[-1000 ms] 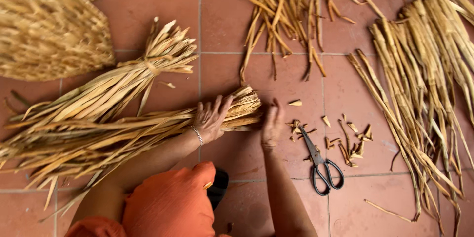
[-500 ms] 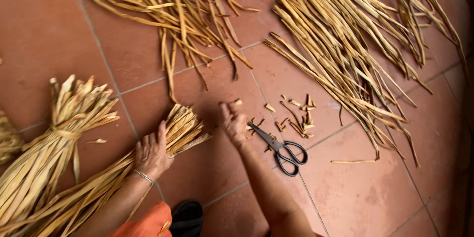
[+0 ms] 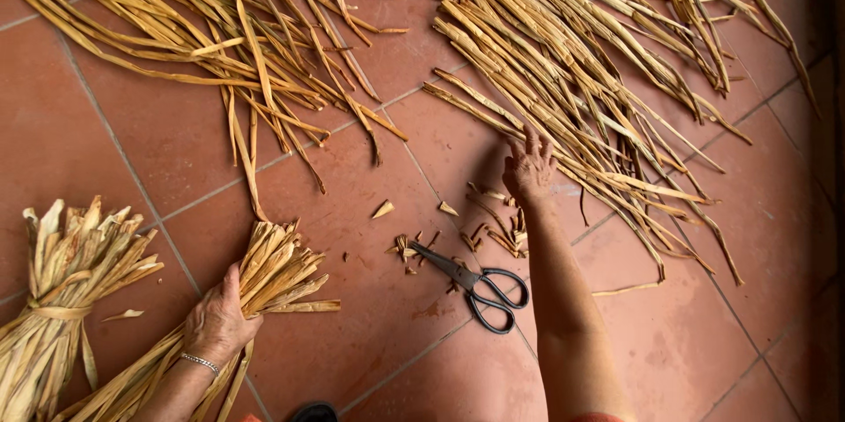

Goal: The person uses a pair of scissors to trim the ends of dried plant stalks. They hold a bundle of stalks in their left hand and cut the tips with the scissors in their right hand, dropping the trimmed pieces onto the tiled floor. The person works through a pile of stalks, occasionally adjusting the bundle to reach different sections.

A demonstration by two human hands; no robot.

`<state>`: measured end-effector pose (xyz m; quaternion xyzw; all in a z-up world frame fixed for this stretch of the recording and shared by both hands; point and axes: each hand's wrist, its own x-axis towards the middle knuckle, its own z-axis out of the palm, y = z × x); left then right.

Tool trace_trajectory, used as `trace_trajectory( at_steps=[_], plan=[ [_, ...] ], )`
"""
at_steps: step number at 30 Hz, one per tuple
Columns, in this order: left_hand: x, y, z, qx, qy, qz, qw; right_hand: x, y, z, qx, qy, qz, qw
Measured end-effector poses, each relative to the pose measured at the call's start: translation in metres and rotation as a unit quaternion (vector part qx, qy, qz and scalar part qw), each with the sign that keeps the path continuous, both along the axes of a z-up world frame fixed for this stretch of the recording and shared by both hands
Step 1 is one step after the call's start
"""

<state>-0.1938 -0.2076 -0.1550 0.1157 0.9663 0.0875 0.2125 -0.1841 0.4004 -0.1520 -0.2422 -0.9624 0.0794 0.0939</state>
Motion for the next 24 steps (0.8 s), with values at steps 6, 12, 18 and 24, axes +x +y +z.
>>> trace_trajectory(
  at_steps=[6, 12, 18, 24],
  plan=[
    [-0.025, -0.005, 0.021, 0.041, -0.095, 0.099, 0.99, -0.01, 0.007, 0.008, 0.06, -0.06, 0.019, 0.996],
    [-0.035, -0.015, 0.055, 0.249, -0.07, 0.108, 0.96, 0.003, 0.003, -0.005, -0.03, -0.01, 0.018, 0.999],
    [-0.045, -0.024, 0.077, 0.233, -0.159, 0.137, 0.95, -0.008, 0.03, -0.034, -0.06, -0.001, 0.002, 0.998],
    [-0.035, -0.041, 0.115, 0.367, -0.177, 0.155, 0.9, -0.027, 0.034, -0.012, -0.079, -0.075, -0.043, 0.993]
  ],
)
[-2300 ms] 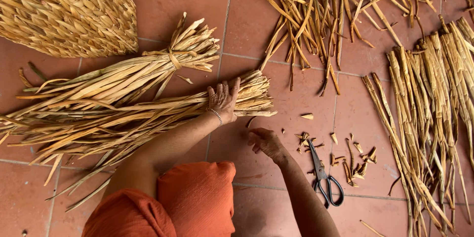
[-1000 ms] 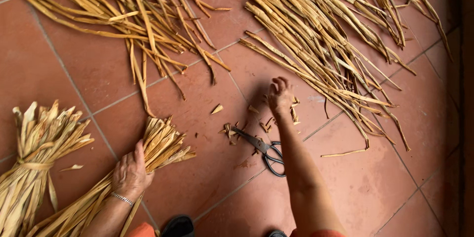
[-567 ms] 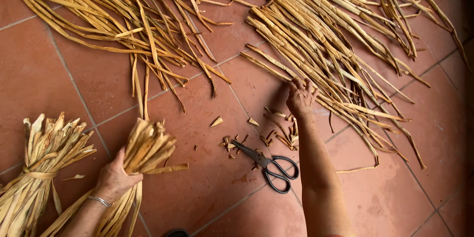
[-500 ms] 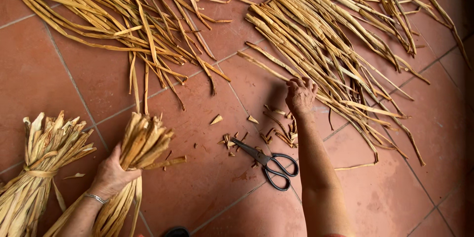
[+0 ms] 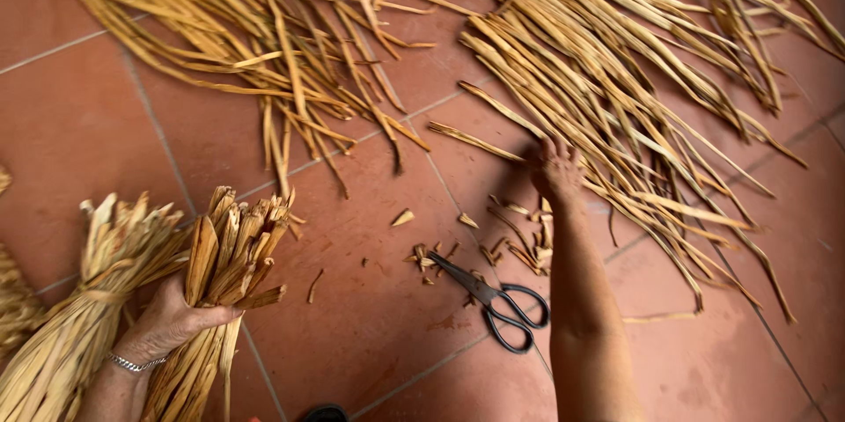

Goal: The person uses a pair of scissors to trim the ends of dried plant stalks. They hold a bundle of stalks in their left hand and cut the tips with the scissors in their right hand, dropping the trimmed pieces onto the tiled floor. The person works through a pile of stalks, occasionally adjusting the bundle to reach different sections.

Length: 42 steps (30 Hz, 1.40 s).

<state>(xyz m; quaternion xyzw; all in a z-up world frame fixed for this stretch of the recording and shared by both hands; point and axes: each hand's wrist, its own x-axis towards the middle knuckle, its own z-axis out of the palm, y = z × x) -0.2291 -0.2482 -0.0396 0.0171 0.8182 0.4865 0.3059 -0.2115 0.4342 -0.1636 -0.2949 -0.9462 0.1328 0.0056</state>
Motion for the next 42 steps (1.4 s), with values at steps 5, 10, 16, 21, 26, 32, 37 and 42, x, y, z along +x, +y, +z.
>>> trace_trajectory(
  at_steps=[5, 10, 16, 21, 26, 32, 37, 42],
  plan=[
    [0.0, -0.016, 0.013, 0.028, 0.017, 0.032, 0.999, 0.006, 0.005, -0.01, 0.072, 0.005, -0.003, 0.997],
    [-0.001, -0.015, 0.007, 0.02, 0.017, 0.04, 0.999, 0.02, 0.011, -0.019, 0.115, 0.037, 0.04, 0.992],
    [0.003, -0.005, 0.005, -0.001, 0.013, 0.015, 1.0, 0.02, 0.007, -0.024, 0.125, 0.041, 0.021, 0.991],
    [0.006, -0.009, -0.011, -0.002, 0.018, 0.003, 1.0, 0.014, -0.013, -0.01, 0.104, 0.011, 0.015, 0.994],
    [0.005, -0.014, -0.036, -0.039, -0.029, -0.001, 0.999, 0.012, -0.008, -0.001, 0.031, 0.012, 0.016, 0.999],
    [0.008, -0.009, -0.033, -0.024, -0.04, 0.005, 0.999, 0.0, 0.002, 0.002, 0.121, 0.0, 0.043, 0.992],
    [0.012, -0.01, -0.023, 0.007, -0.037, 0.039, 0.999, 0.0, -0.012, 0.003, 0.074, 0.171, 0.039, 0.982],
    [0.013, -0.006, -0.024, 0.013, -0.013, 0.027, 0.999, 0.01, 0.002, 0.013, 0.086, 0.149, -0.075, 0.982]
  ],
)
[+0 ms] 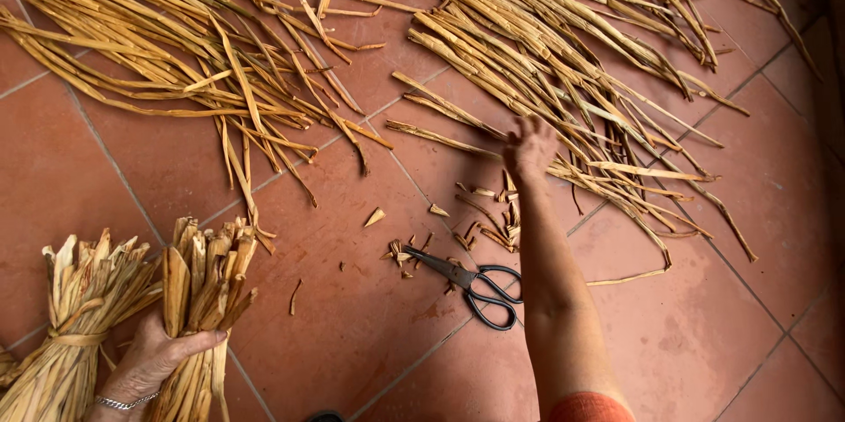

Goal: The person uses a pair of scissors to trim the ends of dried plant stalks. They hold a bundle of stalks in their left hand and cut the tips with the scissors in their right hand, dropping the trimmed pieces onto the tiled floor. The person works through a pile of stalks, occasionally adjusting the bundle to reach different sections.

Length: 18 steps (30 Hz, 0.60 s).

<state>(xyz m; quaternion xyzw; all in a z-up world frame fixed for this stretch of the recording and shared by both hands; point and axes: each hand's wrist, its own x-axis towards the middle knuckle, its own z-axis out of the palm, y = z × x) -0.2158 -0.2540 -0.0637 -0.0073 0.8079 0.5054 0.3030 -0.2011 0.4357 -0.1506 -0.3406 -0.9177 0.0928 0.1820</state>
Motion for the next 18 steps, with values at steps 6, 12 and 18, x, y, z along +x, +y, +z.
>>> trace_trajectory(
  at_steps=[6, 12, 18],
  plan=[
    [0.002, -0.001, -0.004, 0.007, -0.02, -0.006, 1.0, 0.05, 0.033, 0.013, -0.118, -0.138, -0.107, 0.978],
    [0.002, -0.008, -0.006, 0.0, -0.007, -0.014, 1.0, 0.041, 0.032, 0.08, -0.187, 0.114, -0.049, 0.974],
    [0.001, -0.008, -0.002, -0.03, 0.019, -0.046, 0.998, 0.093, -0.011, 0.193, -0.491, 0.23, 0.144, 0.828]
  ],
)
